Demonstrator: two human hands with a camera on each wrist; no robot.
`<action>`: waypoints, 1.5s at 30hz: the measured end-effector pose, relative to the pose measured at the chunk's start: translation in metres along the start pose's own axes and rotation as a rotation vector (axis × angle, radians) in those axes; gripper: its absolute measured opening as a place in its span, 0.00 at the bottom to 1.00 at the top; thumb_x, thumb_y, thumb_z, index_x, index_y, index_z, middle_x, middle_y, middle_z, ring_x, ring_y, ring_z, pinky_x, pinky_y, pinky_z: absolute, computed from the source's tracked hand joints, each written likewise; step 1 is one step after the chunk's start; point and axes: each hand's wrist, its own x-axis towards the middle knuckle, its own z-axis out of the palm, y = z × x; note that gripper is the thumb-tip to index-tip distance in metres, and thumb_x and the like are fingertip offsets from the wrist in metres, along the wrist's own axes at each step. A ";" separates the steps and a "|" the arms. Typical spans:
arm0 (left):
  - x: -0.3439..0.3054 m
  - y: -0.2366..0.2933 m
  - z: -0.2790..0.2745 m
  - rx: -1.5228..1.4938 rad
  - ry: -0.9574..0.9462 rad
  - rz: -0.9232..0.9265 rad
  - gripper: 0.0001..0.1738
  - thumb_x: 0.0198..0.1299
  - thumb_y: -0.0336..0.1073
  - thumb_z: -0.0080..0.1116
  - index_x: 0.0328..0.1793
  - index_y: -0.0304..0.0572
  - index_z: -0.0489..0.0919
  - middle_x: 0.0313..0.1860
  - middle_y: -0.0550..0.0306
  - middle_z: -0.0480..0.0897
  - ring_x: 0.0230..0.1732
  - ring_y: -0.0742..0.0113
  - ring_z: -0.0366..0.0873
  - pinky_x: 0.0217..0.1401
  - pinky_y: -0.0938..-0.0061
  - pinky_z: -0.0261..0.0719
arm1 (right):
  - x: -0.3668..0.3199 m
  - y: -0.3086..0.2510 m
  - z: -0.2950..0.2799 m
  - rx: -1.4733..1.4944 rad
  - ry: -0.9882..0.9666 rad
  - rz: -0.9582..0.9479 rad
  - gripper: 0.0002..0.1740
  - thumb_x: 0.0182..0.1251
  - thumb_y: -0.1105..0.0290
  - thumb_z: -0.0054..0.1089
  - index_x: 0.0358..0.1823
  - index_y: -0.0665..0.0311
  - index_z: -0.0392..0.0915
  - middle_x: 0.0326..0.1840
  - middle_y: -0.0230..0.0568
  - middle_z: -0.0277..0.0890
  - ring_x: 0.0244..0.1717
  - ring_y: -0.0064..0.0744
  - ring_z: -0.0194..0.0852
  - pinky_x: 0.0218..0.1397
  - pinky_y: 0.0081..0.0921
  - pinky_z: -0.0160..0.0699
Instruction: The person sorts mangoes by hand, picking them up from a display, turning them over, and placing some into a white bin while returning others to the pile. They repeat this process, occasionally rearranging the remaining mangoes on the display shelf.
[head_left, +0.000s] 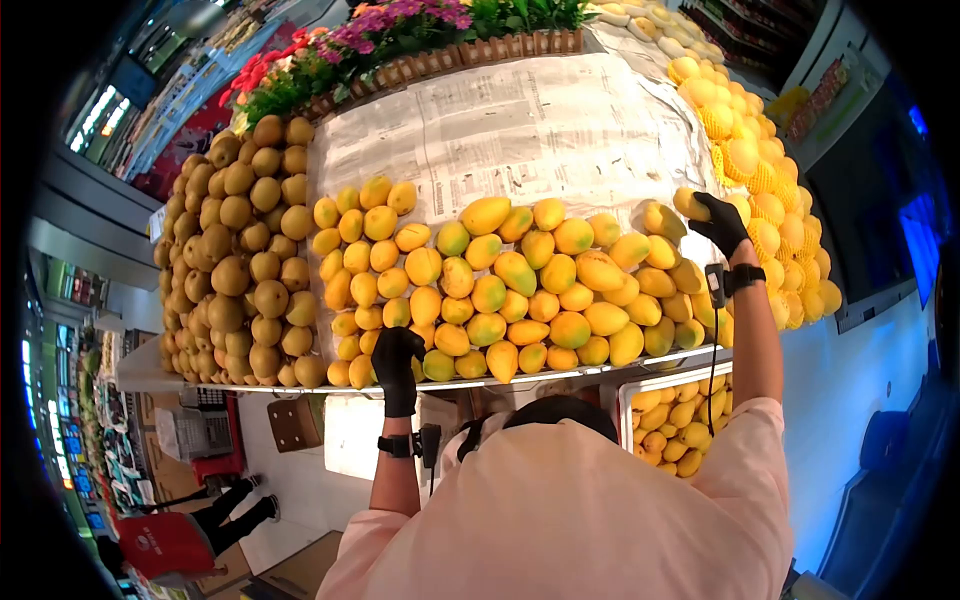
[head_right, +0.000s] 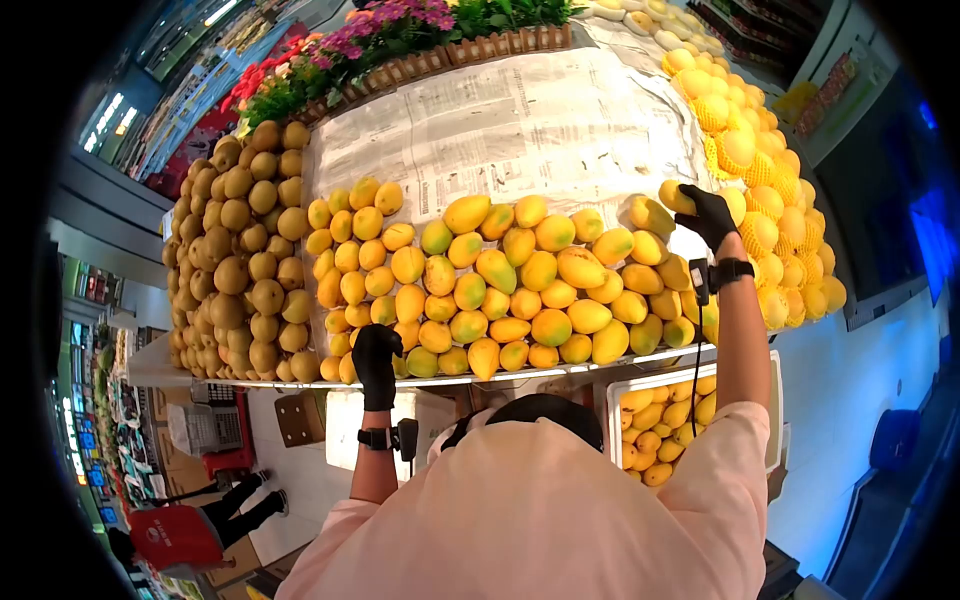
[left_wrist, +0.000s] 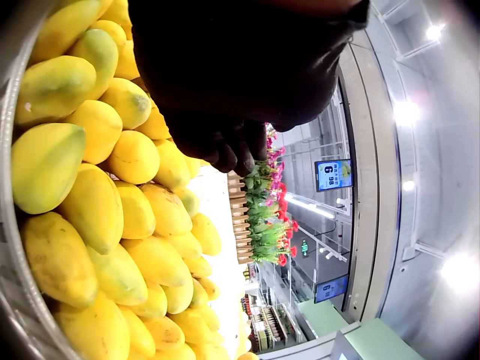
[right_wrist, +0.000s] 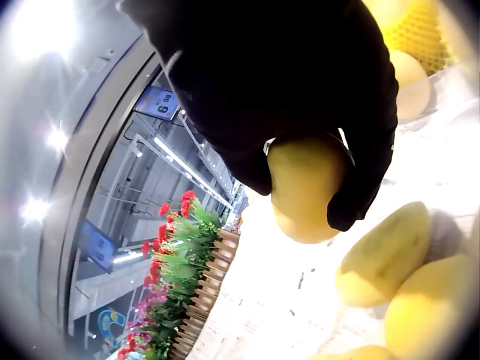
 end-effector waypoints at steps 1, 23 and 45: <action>0.000 0.000 -0.003 -0.016 -0.007 0.014 0.10 0.70 0.37 0.49 0.37 0.38 0.73 0.28 0.58 0.75 0.27 0.71 0.72 0.29 0.78 0.71 | -0.006 -0.012 0.002 -0.109 0.032 -0.088 0.31 0.53 0.84 0.70 0.61 0.69 0.73 0.56 0.43 0.78 0.55 0.34 0.78 0.56 0.28 0.82; 0.001 0.024 0.008 -0.034 -0.514 -0.083 0.26 0.65 0.33 0.59 0.69 0.46 0.67 0.52 0.59 0.78 0.44 0.75 0.75 0.44 0.80 0.79 | -0.102 -0.278 0.212 0.940 -0.288 0.108 0.26 0.64 0.77 0.59 0.64 0.71 0.67 0.57 0.45 0.71 0.52 0.35 0.75 0.47 0.31 0.84; -0.038 0.062 -0.023 0.256 -0.526 0.351 0.41 0.44 0.35 0.78 0.65 0.40 0.68 0.55 0.53 0.77 0.55 0.63 0.76 0.59 0.69 0.75 | -0.164 -0.364 0.255 0.303 -0.272 -0.134 0.36 0.50 0.69 0.76 0.63 0.65 0.72 0.58 0.44 0.77 0.58 0.35 0.76 0.61 0.31 0.75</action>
